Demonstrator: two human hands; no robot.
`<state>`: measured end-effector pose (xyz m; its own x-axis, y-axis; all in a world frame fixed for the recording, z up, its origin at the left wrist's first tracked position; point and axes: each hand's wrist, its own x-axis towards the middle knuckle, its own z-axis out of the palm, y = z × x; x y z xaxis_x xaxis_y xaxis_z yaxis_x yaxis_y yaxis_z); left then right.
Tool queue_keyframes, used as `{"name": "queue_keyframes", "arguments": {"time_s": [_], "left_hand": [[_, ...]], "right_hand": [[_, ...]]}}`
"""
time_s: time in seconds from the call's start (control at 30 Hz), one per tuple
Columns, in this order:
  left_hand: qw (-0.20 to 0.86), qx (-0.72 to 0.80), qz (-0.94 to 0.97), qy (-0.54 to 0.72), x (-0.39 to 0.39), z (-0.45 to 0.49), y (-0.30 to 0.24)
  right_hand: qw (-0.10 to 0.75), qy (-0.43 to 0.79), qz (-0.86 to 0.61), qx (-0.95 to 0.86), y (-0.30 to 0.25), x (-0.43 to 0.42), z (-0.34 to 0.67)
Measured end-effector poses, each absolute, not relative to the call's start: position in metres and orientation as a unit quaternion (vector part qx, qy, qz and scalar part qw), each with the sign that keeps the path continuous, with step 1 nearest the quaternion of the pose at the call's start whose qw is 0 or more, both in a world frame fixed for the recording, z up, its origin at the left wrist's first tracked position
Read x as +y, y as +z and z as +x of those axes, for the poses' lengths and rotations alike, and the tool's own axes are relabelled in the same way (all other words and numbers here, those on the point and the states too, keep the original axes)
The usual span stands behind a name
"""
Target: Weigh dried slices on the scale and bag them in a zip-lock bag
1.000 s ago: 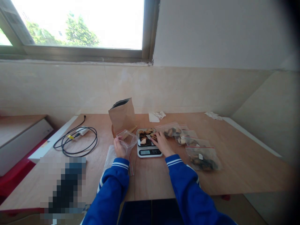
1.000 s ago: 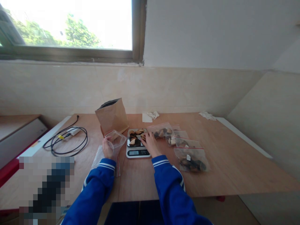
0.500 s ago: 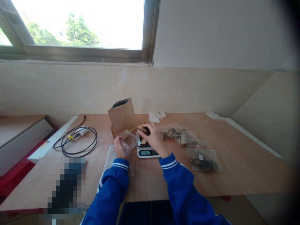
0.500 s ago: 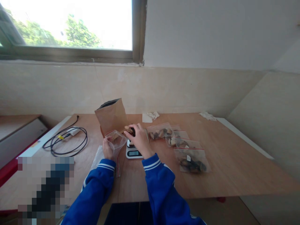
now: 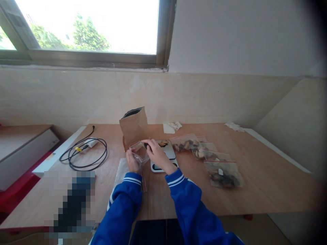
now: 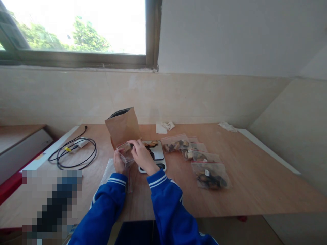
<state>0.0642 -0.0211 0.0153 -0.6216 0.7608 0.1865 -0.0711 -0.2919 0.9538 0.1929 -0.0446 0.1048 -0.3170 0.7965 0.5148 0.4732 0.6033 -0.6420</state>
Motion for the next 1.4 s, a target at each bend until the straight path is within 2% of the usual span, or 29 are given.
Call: {"name": "queue_keyframes", "arguments": {"time_s": [0.23, 0.4, 0.47, 0.63, 0.73, 1.2, 1.4], "left_hand": [[0.309, 0.523, 0.313, 0.730, -0.025, 0.067, 0.020], [0.333, 0.542, 0.302, 0.710, -0.033, 0.071, 0.032], [0.330, 0.544, 0.306, 0.708, -0.036, 0.071, 0.035], [0.348, 0.540, 0.293, 0.708, -0.037, 0.072, 0.038], [0.346, 0.547, 0.289, 0.706, -0.038, 0.072, 0.042], [0.340, 0.551, 0.291, 0.704, -0.039, 0.073, 0.045], [0.335, 0.552, 0.293, 0.705, -0.037, 0.072, 0.040]], "right_hand": [[0.423, 0.156, -0.403, -0.797, 0.099, -0.044, 0.190], [0.475, 0.108, -0.468, -0.738, 0.075, -0.040, 0.212], [0.452, 0.095, -0.496, -0.735, 0.062, -0.039, 0.223], [0.330, 0.052, -0.527, -0.782, 0.036, -0.038, 0.235], [0.304, 0.045, -0.542, -0.782, 0.030, -0.039, 0.234], [0.312, -0.006, -0.578, -0.754, 0.024, -0.036, 0.235], [0.351, -0.009, -0.567, -0.745, 0.025, -0.029, 0.232]]}}
